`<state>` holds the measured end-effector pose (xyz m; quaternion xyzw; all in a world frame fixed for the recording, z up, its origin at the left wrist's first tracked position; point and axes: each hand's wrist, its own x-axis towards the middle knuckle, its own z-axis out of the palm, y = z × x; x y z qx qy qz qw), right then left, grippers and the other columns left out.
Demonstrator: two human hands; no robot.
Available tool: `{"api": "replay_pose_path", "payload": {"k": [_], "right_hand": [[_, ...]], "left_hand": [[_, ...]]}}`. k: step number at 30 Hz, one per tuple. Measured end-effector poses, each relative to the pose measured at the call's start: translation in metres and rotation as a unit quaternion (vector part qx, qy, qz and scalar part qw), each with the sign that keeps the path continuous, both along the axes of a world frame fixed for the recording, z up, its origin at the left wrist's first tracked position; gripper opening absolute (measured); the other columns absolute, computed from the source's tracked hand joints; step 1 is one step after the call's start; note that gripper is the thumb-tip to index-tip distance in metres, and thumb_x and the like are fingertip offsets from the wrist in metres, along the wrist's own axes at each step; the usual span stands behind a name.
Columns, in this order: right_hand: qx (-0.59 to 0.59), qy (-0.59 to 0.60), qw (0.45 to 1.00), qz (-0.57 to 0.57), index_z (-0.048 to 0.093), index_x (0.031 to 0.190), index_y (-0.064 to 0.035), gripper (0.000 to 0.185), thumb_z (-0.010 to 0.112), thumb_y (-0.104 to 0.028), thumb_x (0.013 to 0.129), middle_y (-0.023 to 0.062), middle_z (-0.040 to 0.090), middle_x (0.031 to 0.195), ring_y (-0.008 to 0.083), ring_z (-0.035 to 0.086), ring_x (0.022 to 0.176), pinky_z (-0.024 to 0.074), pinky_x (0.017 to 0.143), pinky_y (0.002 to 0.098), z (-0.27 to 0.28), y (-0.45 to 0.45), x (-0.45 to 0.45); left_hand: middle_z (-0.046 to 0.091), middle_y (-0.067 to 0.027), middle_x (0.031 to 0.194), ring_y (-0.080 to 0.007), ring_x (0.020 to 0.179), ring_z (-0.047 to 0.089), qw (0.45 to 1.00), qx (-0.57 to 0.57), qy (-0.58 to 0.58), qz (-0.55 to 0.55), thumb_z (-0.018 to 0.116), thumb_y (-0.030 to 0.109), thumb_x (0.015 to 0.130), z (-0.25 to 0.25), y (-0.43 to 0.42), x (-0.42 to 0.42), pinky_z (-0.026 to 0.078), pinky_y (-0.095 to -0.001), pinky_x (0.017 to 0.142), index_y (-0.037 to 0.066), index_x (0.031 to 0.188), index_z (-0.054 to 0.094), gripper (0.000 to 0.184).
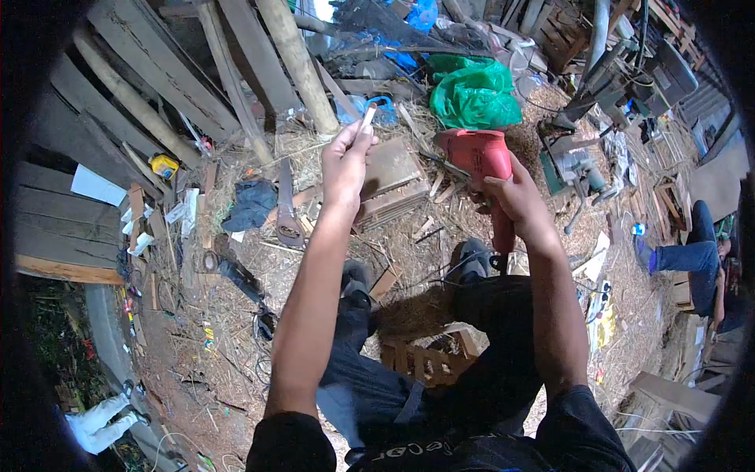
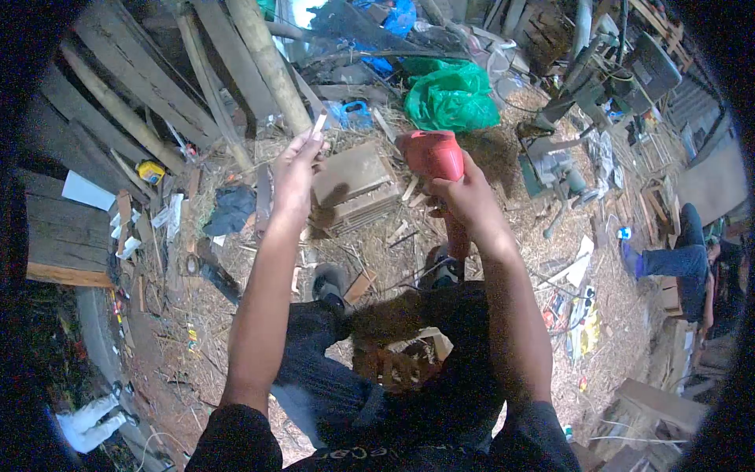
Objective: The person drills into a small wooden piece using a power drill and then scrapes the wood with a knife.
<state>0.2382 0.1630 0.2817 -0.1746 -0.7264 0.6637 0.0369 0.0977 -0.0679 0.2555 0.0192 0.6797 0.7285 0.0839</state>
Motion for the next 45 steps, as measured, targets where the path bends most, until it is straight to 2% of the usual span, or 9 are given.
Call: {"api": "replay_pose_path", "payload": {"k": [4, 9, 16, 21, 24, 34, 35, 40, 45], "right_hand": [[-0.03, -0.056, 0.998, 0.005, 0.05, 0.133, -0.0087, 0.051, 0.064, -0.01, 0.084, 0.0018, 0.061, 0.096, 0.0131, 0.06, 0.078, 0.052, 0.066, 0.0299, 0.003, 0.007, -0.007], [0.07, -0.075, 0.995, -0.005, 0.048, 0.134, -0.0088, 0.052, 0.065, -0.009, 0.085, 0.0031, 0.06, 0.095, 0.0134, 0.059, 0.075, 0.0524, 0.062, 0.0302, -0.024, 0.025, -0.035], [0.056, -0.119, 0.991, 0.033, 0.041, 0.142, -0.0103, 0.061, 0.063, -0.008, 0.086, 0.0073, 0.063, 0.099, 0.0148, 0.062, 0.074, 0.0534, 0.057, 0.0298, -0.025, 0.028, -0.064], [0.095, -0.093, 0.99, 0.053, 0.039, 0.145, -0.0112, 0.064, 0.062, -0.003, 0.085, 0.0082, 0.063, 0.105, 0.015, 0.064, 0.076, 0.0538, 0.058, 0.0287, -0.044, 0.044, -0.088], [0.101, -0.087, 0.99, 0.051, 0.039, 0.144, -0.0105, 0.065, 0.064, -0.004, 0.084, 0.0085, 0.063, 0.106, 0.0134, 0.062, 0.079, 0.053, 0.063, 0.0287, -0.05, 0.051, -0.095], [0.062, -0.147, 0.986, 0.049, 0.039, 0.146, -0.0097, 0.067, 0.061, 0.002, 0.083, 0.0087, 0.063, 0.112, 0.0148, 0.066, 0.083, 0.0536, 0.064, 0.0285, -0.027, 0.043, -0.094], [0.051, -0.128, 0.988, 0.064, 0.038, 0.143, -0.0035, 0.068, 0.066, -0.002, 0.081, 0.0111, 0.06, 0.118, 0.0183, 0.061, 0.101, 0.0517, 0.084, 0.032, -0.03, 0.047, -0.095], [0.071, -0.1, 0.99, 0.071, 0.037, 0.145, -0.0041, 0.07, 0.066, -0.001, 0.081, 0.0141, 0.058, 0.128, 0.0221, 0.057, 0.118, 0.0455, 0.1, 0.035, -0.035, 0.038, -0.099], [0.028, -0.112, 0.99, 0.077, 0.034, 0.147, -0.0041, 0.072, 0.066, 0.001, 0.082, 0.0144, 0.057, 0.127, 0.0202, 0.059, 0.113, 0.0486, 0.094, 0.0333, -0.037, 0.036, -0.107]], "left_hand": [[0.069, -0.004, 0.089, -0.0105, 0.081, 0.058, 0.987, -0.102, 0.119, 0.034, 0.061, 0.018, 0.097, -0.056, 0.018, -0.026, 0.048, -0.0292, 0.076, 0.0, 0.119, 0.067, 0.029], [0.066, -0.0172, 0.097, -0.0309, 0.09, 0.064, 0.94, -0.243, 0.24, 0.014, 0.061, 0.009, 0.091, -0.108, 0.03, -0.048, 0.05, -0.0375, 0.083, 0.0, 0.112, 0.069, 0.024], [0.065, -0.0189, 0.109, -0.0387, 0.103, 0.061, 0.906, -0.298, 0.3, -0.035, 0.058, 0.01, 0.091, -0.169, 0.046, -0.065, 0.048, -0.0442, 0.09, 0.001, 0.109, 0.067, 0.022], [0.06, -0.0154, 0.12, -0.0341, 0.122, 0.051, 0.85, -0.431, 0.234, -0.191, 0.052, 0.003, 0.086, -0.198, 0.041, -0.071, 0.036, -0.0463, 0.106, 0.007, 0.117, 0.062, 0.033], [0.057, -0.015, 0.127, -0.036, 0.126, 0.049, 0.812, -0.467, 0.302, -0.174, 0.046, 0.001, 0.088, -0.218, 0.036, -0.082, 0.035, -0.045, 0.108, 0.009, 0.12, 0.063, 0.038], [0.059, -0.0083, 0.112, -0.0298, 0.114, 0.052, 0.79, -0.503, 0.335, -0.099, 0.057, 0.028, 0.088, -0.257, 0.048, -0.093, 0.035, -0.0461, 0.098, 0.015, 0.114, 0.06, 0.029], [0.06, -0.0075, 0.112, -0.0293, 0.114, 0.052, 0.791, -0.501, 0.335, -0.104, 0.057, 0.03, 0.089, -0.256, 0.05, -0.092, 0.035, -0.0461, 0.098, 0.015, 0.115, 0.06, 0.03], [0.062, -0.0056, 0.114, -0.0278, 0.112, 0.054, 0.777, -0.504, 0.348, -0.142, 0.053, 0.032, 0.096, -0.252, 0.049, -0.089, 0.037, -0.048, 0.094, 0.018, 0.117, 0.062, 0.027], [0.063, -0.0056, 0.113, -0.0283, 0.11, 0.055, 0.756, -0.529, 0.362, -0.137, 0.054, 0.031, 0.096, -0.253, 0.049, -0.09, 0.038, -0.0485, 0.094, 0.017, 0.115, 0.063, 0.025]]}}
